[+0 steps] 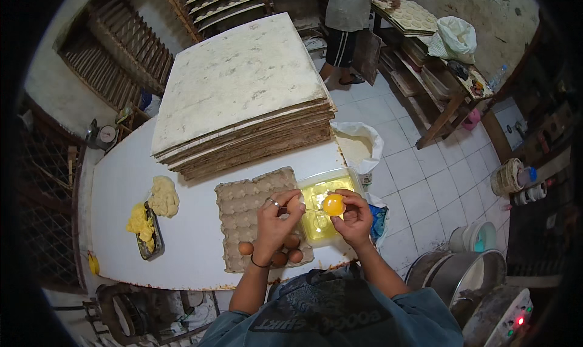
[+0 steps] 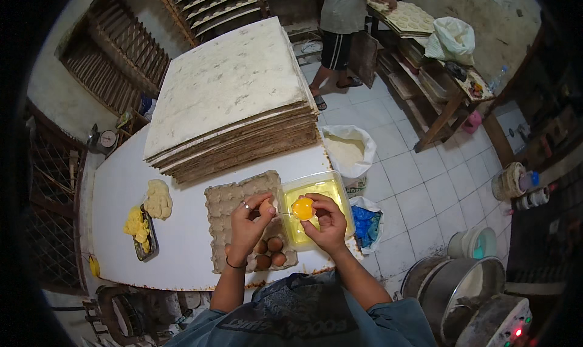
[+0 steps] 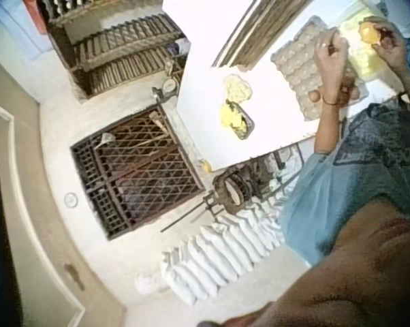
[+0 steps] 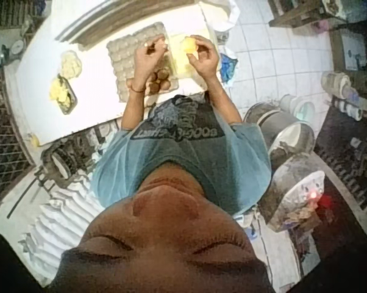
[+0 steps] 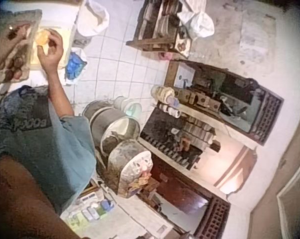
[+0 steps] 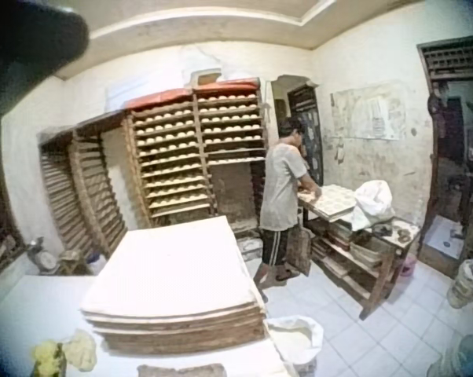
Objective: The person cracks eggs one by one, separates the yolks from the whites, and places the yolks into a yellow container while discarding the shells. The task is performed repeatedly at a table in a bakery.
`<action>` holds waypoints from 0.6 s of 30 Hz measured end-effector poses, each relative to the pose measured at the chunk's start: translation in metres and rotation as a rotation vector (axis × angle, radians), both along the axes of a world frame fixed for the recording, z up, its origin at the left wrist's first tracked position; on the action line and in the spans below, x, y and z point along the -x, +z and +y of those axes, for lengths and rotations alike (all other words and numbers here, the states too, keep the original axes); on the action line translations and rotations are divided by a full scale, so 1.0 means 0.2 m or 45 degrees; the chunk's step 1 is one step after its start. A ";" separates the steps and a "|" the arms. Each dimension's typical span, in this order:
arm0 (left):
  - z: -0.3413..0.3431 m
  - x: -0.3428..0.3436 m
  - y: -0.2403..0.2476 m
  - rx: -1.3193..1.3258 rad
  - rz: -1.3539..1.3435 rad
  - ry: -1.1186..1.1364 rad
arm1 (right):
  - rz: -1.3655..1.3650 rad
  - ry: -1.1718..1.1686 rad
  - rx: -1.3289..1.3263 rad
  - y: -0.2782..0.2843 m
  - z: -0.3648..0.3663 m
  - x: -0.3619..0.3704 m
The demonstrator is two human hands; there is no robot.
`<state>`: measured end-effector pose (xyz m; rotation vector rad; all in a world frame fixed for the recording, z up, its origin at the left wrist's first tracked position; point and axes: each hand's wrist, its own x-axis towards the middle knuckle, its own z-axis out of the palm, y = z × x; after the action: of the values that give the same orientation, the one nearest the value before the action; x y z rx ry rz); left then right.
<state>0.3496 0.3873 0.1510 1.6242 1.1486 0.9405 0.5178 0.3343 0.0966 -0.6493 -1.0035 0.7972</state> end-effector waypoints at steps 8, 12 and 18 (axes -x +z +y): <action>-0.04 -0.05 0.16 -0.564 -0.026 -0.162 | -0.090 0.039 -0.020 0.12 0.00 -0.09; -0.02 -0.09 0.20 -0.627 -0.063 -0.194 | -0.126 0.073 -0.046 0.19 -0.01 -0.11; -0.01 -0.08 0.22 -0.757 0.003 -0.239 | -0.095 0.086 -0.047 0.22 -0.02 -0.10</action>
<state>0.3653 0.3861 0.1954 2.1579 0.7295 1.2264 0.5381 0.3310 0.1415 -0.6199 -1.1105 0.8164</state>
